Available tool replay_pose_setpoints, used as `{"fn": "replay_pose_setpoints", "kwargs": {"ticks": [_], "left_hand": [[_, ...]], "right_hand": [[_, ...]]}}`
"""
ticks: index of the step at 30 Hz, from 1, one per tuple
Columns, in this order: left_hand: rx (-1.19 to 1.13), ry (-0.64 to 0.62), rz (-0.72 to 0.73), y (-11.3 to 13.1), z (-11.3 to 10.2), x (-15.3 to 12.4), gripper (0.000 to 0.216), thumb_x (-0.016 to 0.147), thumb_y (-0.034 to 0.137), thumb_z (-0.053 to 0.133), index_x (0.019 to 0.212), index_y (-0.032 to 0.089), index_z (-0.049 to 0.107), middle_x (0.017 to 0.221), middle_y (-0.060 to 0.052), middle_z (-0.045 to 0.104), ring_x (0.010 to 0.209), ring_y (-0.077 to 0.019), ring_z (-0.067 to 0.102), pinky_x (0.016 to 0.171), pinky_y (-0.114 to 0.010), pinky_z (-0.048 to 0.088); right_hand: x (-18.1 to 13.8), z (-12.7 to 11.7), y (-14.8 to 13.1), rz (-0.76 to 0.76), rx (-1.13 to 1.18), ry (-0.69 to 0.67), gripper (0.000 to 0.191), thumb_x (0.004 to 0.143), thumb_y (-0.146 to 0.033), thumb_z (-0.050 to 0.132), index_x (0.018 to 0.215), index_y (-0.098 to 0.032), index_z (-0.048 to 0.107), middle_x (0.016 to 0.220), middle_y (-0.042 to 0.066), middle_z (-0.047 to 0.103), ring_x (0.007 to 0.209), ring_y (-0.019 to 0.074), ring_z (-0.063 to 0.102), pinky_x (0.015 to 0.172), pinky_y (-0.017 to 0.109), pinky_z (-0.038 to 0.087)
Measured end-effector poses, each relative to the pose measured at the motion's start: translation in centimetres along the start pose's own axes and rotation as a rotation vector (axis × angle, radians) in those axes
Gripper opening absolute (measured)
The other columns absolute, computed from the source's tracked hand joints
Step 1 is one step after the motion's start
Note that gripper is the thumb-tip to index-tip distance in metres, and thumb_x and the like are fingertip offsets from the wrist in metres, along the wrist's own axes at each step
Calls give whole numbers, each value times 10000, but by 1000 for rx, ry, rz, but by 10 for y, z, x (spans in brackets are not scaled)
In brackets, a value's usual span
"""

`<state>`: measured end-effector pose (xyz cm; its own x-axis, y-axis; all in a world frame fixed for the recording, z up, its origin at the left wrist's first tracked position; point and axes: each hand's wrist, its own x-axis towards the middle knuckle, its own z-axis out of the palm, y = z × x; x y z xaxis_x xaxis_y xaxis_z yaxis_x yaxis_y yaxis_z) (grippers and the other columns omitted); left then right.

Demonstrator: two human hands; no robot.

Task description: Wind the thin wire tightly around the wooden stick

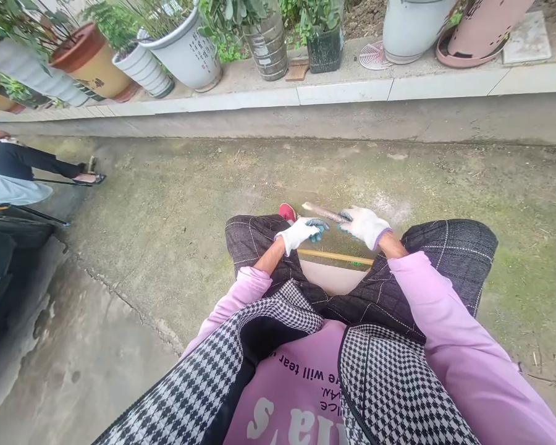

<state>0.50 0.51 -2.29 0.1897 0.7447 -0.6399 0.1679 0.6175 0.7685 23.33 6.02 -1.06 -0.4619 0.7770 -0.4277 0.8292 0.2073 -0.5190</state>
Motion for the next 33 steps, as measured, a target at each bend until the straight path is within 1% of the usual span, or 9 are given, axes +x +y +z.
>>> {"fn": "replay_pose_setpoints", "kwargs": {"ticks": [4, 9, 13, 15, 18, 21, 24, 28, 33], "left_hand": [[-61, 31, -1, -4, 3, 6, 96, 964, 42, 754, 925, 123, 789, 602, 30, 702, 511, -87, 613, 597, -197, 496], [-142, 65, 56, -5, 1, 18, 58, 979, 100, 756, 940, 132, 783, 634, 24, 718, 570, -97, 632, 649, -212, 515], [-116, 76, 77, -6, -4, 23, 91, 955, 119, 728, 877, 161, 747, 605, 54, 651, 562, -96, 553, 633, -225, 459], [-101, 62, 96, -6, -7, 23, 83, 902, 138, 782, 842, 166, 730, 640, 56, 659, 591, -90, 539, 634, -225, 436], [-55, -10, 107, -7, -8, 22, 55, 849, 170, 807, 848, 161, 753, 671, 64, 654, 606, -84, 523, 638, -226, 424], [2, -67, 73, -8, -2, 21, 49, 876, 158, 752, 830, 171, 742, 614, 79, 606, 556, -79, 479, 599, -218, 403], [1, -86, 29, -9, 5, 21, 78, 911, 111, 738, 856, 166, 744, 606, 58, 650, 533, -84, 524, 567, -207, 418], [-73, -16, 10, -9, 9, 21, 63, 961, 87, 751, 946, 142, 780, 614, 41, 688, 530, -87, 586, 582, -198, 478], [-159, 73, 51, -12, 5, 29, 62, 950, 104, 790, 916, 153, 773, 676, 23, 731, 623, -102, 646, 699, -223, 533]], "right_hand": [[3, 2, 4, 70, -113, 47, 362, 1089, -325, 701, 1411, -211, 823, 1228, 163, 877, 1058, 311, 798, 892, 353, 581], [0, 7, 3, 162, 428, 56, 262, 1047, -411, 724, 1212, -216, 779, 945, 83, 787, 704, 222, 672, 674, 336, 557], [-13, -4, 12, 25, 852, -208, 529, 861, -698, 884, 1071, -223, 782, 773, 23, 693, 573, 173, 561, 522, 310, 476], [-20, -10, 19, -59, 787, -387, 576, 777, -718, 944, 1031, -216, 819, 772, 34, 724, 618, 189, 618, 564, 317, 511], [-23, -13, 29, -119, 427, -548, 402, 806, -602, 940, 906, -228, 833, 817, 45, 787, 731, 225, 703, 676, 337, 561], [-14, -9, 32, 7, 35, -419, 209, 850, -375, 887, 758, -245, 751, 747, 47, 749, 748, 247, 705, 707, 355, 531], [1, -3, 31, 105, -60, -238, 157, 888, -276, 850, 780, -251, 739, 734, 94, 714, 797, 298, 725, 736, 396, 524], [10, 0, 26, 168, 38, -123, 179, 1024, -407, 777, 963, -239, 774, 737, 83, 698, 744, 288, 717, 658, 373, 528], [-7, -1, 24, 117, 619, -167, 395, 957, -609, 837, 1059, -234, 765, 825, 36, 735, 632, 172, 628, 560, 285, 523]]}}
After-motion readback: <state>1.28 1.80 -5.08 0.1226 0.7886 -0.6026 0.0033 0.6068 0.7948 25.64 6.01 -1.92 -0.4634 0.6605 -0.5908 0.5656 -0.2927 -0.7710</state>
